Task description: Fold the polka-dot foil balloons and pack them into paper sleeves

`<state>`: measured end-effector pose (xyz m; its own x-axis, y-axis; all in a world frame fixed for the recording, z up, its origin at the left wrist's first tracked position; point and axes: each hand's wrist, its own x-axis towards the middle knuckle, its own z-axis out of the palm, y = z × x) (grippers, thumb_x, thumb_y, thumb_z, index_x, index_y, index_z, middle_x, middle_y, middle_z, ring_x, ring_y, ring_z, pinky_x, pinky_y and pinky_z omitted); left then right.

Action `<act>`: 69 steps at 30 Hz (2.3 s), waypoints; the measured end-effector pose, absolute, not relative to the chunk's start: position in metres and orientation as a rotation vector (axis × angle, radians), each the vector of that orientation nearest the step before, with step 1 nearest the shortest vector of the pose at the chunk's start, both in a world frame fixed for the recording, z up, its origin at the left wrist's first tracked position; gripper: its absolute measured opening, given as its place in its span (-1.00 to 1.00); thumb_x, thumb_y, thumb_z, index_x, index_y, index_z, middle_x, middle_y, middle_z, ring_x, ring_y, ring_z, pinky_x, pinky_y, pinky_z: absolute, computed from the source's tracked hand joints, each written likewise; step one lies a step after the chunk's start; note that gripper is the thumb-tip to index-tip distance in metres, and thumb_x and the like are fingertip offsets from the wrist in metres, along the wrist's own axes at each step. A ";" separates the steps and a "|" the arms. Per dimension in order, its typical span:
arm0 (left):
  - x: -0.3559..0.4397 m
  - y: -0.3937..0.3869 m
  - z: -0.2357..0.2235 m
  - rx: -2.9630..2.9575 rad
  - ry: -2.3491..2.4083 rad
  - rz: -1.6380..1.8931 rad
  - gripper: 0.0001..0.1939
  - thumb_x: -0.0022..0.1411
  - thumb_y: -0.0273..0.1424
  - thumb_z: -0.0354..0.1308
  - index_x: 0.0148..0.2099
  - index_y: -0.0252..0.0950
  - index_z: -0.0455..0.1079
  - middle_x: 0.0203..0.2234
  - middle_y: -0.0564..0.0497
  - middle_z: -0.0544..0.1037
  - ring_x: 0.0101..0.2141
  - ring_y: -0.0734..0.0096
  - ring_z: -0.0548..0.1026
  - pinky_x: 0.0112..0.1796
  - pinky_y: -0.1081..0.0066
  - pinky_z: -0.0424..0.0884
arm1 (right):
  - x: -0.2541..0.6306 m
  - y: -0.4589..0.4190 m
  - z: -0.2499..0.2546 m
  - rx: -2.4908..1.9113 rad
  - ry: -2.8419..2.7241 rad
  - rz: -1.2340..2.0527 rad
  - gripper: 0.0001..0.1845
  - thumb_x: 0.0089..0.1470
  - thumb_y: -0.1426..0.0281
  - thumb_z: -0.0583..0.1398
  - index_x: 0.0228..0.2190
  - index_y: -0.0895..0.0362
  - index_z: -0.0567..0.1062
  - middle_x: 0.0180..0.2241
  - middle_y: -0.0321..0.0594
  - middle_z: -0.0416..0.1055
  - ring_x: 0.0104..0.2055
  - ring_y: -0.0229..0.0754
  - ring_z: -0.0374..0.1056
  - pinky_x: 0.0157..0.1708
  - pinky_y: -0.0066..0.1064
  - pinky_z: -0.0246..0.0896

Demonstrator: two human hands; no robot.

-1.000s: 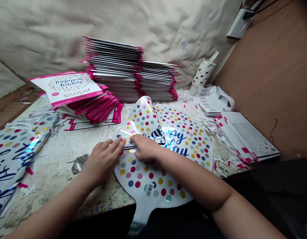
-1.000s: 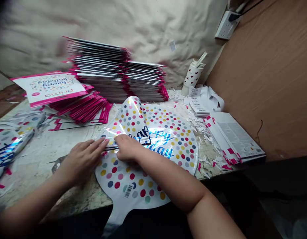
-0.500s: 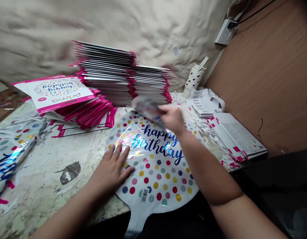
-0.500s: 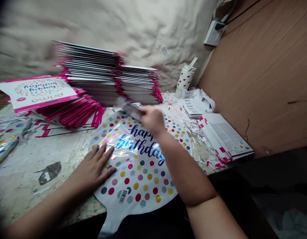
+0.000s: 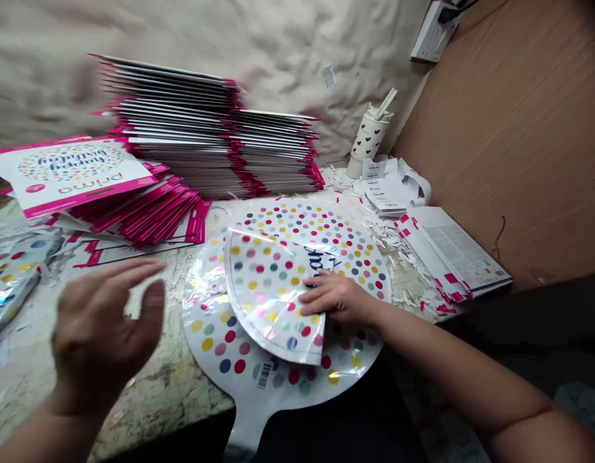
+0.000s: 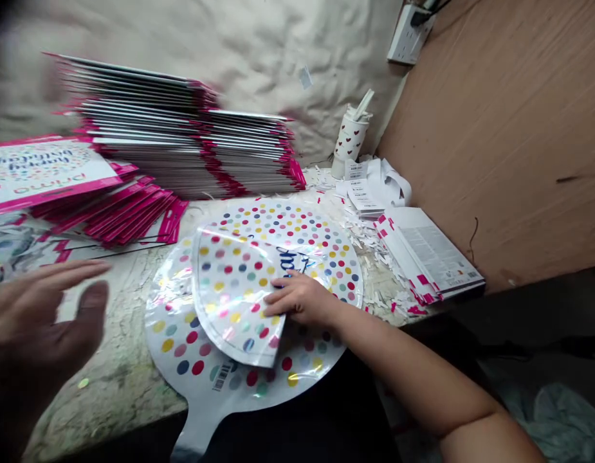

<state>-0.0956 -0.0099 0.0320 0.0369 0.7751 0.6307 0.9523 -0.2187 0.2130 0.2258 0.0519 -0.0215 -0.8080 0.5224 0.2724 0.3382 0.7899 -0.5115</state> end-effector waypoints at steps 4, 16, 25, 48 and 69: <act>-0.033 0.024 0.016 -2.825 -1.179 -0.584 -0.65 0.24 -0.45 -0.10 0.03 -0.22 0.35 -0.01 -0.01 0.46 0.05 0.33 0.34 0.07 0.28 0.25 | 0.234 0.048 -0.045 -0.527 -2.685 0.837 -0.70 0.08 0.51 0.14 -0.19 -0.05 0.52 -0.05 -0.32 0.44 0.22 -0.19 0.06 0.20 -0.14 -0.15; 0.036 0.062 -0.040 -2.998 -1.355 0.006 -0.44 0.28 -0.08 -0.24 0.29 -0.01 -0.10 0.29 -0.06 -0.09 0.25 -0.10 -0.14 0.08 -0.21 -0.18 | 0.267 0.020 -0.057 -0.501 -2.565 0.325 -0.73 0.17 0.45 0.03 -0.15 0.15 0.46 -0.09 -0.14 0.46 0.07 -0.21 0.29 0.14 -0.23 0.06; 0.045 0.057 -0.043 -2.888 -1.624 -0.032 -0.42 0.28 -0.06 -0.24 0.30 -0.04 -0.14 0.29 -0.09 -0.11 0.25 -0.09 -0.18 0.10 -0.19 -0.21 | 0.262 0.024 -0.053 -0.673 -2.350 0.309 -0.81 0.08 0.53 0.05 -0.32 0.16 0.46 -0.24 -0.07 0.50 -0.07 -0.17 0.36 -0.06 -0.25 0.23; 0.037 0.058 -0.040 -2.994 -1.418 0.048 -0.39 0.27 -0.02 -0.26 0.30 -0.06 -0.13 0.30 -0.09 -0.12 0.26 -0.06 -0.21 0.11 -0.16 -0.21 | 0.270 0.025 -0.054 -0.489 -2.414 0.390 -0.74 0.14 0.53 0.04 -0.22 0.19 0.49 -0.17 -0.10 0.51 0.01 -0.18 0.34 -0.07 -0.32 0.24; -0.056 -0.012 -0.006 -2.340 -1.740 -0.464 -0.47 0.28 -0.28 -0.21 0.22 -0.41 0.11 0.15 -0.22 0.26 0.17 0.11 0.17 0.12 0.09 0.16 | 0.213 0.100 -0.017 -1.902 -2.149 0.918 -0.59 0.19 0.25 -0.05 -0.55 0.16 0.40 -0.47 -0.18 0.40 -0.43 -0.20 0.29 -0.48 -0.45 0.06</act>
<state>-0.0556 -0.0115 -0.0056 0.2626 0.8962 0.3576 0.9553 -0.2936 0.0343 0.2126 0.1001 -0.0173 -0.1978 0.9358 -0.2917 0.8576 0.0211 -0.5139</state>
